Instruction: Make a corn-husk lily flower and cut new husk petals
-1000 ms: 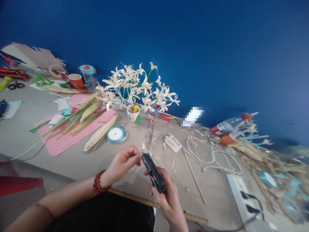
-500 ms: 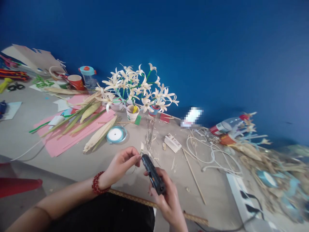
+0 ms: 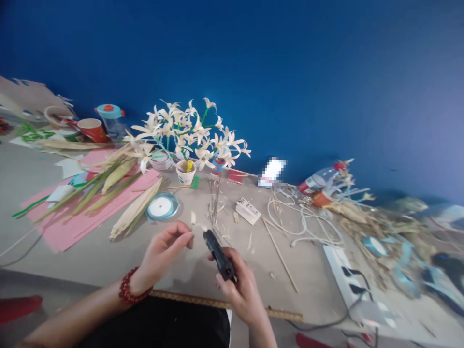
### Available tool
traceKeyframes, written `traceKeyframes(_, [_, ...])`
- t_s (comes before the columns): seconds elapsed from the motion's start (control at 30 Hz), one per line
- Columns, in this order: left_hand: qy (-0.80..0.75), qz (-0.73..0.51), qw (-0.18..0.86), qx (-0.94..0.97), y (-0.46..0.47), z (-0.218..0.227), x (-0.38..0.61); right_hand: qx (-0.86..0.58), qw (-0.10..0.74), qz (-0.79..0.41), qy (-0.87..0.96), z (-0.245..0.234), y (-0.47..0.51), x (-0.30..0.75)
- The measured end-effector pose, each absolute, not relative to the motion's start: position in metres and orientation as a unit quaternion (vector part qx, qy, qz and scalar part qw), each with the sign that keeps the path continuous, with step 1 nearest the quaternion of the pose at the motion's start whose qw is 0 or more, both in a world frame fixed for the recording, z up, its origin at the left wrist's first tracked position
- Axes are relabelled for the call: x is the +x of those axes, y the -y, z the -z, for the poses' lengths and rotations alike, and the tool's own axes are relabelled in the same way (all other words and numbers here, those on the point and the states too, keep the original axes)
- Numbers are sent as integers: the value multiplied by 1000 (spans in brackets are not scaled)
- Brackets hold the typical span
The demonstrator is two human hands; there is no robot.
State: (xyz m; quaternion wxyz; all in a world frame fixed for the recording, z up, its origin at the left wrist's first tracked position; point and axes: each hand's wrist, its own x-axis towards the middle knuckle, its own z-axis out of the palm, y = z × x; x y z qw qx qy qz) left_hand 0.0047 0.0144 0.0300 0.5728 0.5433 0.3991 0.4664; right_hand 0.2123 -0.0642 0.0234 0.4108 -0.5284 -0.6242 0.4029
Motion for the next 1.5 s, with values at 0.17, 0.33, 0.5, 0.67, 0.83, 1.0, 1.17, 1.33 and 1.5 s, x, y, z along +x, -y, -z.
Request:
traceKeyframes(0.17, [-395, -529, 569, 491, -26, -27, -12, -640, 298, -255, 660, -13, 51, 252])
traceKeyframes(0.33, [-400, -542, 559, 484, -33, -17, -20, -720, 255, -47, 644, 3, 31, 298])
traceKeyframes(0.5, [-408, -527, 561, 491, -32, -11, -14, -739, 234, 2, 632, 28, 15, 314])
traceKeyframes(0.67, [-405, -522, 568, 491, -36, -10, -12, -720, 186, -15, 669, 44, 12, 325])
traceKeyframes(0.83, [-412, -522, 558, 497, -43, -8, -13, -711, 151, 7, 687, 13, 8, 318])
traceKeyframes(1.0, [-412, -508, 554, 514, -48, 2, -7, -655, 130, -25, 744, -29, -58, 268])
traceKeyframes(1.17, [-422, -505, 530, 535, -51, 14, -9, -626, 76, -36, 776, -19, -168, 229])
traceKeyframes(1.33, [-439, -521, 521, 514, -55, 13, -17, -599, 29, -50, 799, -3, -223, 216])
traceKeyframes(1.5, [-440, -520, 525, 510, -58, 13, -18, -589, 43, -79, 803, -7, -219, 219])
